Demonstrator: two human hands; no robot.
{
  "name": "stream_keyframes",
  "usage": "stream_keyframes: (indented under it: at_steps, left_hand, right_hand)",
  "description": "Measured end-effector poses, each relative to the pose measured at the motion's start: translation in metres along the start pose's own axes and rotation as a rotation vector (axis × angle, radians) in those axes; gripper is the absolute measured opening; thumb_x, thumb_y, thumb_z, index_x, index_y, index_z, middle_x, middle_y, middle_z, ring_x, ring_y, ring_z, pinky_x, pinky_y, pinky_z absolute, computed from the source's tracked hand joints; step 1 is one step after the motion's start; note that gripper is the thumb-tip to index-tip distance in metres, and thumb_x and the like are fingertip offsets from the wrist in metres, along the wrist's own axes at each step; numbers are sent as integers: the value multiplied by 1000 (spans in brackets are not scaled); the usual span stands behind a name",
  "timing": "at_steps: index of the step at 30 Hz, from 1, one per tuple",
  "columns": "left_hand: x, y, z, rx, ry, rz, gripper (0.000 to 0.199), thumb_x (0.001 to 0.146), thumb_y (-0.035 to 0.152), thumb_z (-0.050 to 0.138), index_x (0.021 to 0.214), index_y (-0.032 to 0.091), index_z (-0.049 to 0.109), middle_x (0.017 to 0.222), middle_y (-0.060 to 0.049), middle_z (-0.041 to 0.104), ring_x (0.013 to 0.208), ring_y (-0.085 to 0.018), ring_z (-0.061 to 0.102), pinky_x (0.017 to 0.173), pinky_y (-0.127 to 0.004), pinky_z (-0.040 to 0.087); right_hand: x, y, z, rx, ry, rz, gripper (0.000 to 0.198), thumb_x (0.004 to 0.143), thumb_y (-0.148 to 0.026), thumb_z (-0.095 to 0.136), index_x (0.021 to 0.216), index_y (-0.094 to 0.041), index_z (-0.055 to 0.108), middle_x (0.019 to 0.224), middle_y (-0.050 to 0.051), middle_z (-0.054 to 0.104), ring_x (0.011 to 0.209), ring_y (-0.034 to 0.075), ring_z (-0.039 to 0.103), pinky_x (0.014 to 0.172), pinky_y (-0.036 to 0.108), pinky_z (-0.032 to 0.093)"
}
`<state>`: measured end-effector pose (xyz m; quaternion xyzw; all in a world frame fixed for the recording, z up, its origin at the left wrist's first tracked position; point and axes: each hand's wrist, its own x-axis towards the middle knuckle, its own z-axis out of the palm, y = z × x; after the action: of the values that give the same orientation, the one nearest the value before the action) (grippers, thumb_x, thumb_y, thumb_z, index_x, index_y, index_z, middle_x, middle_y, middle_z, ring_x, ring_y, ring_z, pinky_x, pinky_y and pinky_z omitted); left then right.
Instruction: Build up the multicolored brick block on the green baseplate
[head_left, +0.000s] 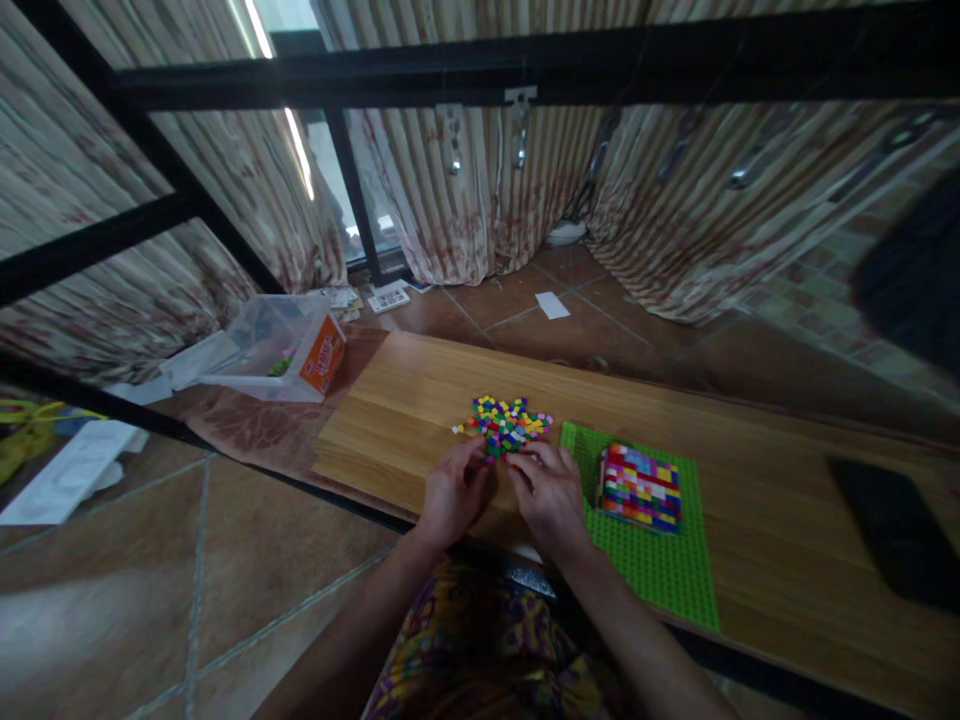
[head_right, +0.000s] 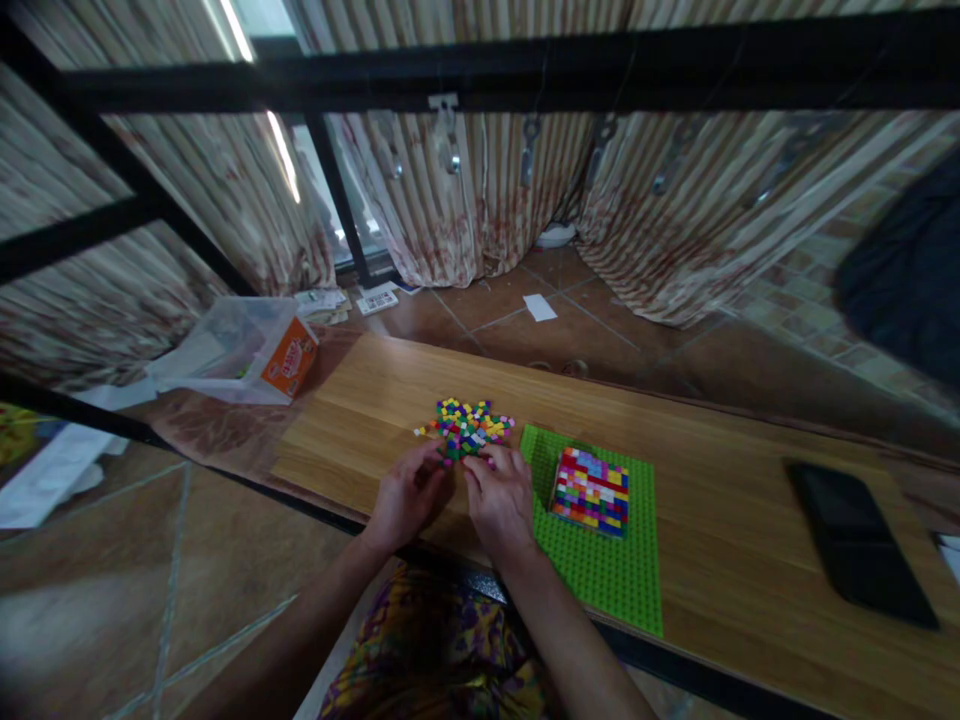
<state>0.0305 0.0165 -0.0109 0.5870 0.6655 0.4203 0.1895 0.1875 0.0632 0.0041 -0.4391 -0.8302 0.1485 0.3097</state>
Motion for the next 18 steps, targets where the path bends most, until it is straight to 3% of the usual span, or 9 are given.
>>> stream_keyframes:
  at_steps: [8,18]
  left_hand:
    - [-4,7,-10,-205,-61,-14,38,85,23,58,123,22,56,104,-5,66,95,-17,63,93,-35,49]
    - [0,19,1,-674,-56,-207,38,80,26,63,117,20,60,95,-4,66,87,-15,63,82,-28,51]
  right_hand:
    - [6,-13,6,154,-77,-50,22,92,-24,48,99,-22,69,93,7,67,89,22,57,82,36,44]
    - [-1,-16,5,613,6,290,23,89,-33,51,96,-24,71,94,5,73,88,20,67,81,34,51]
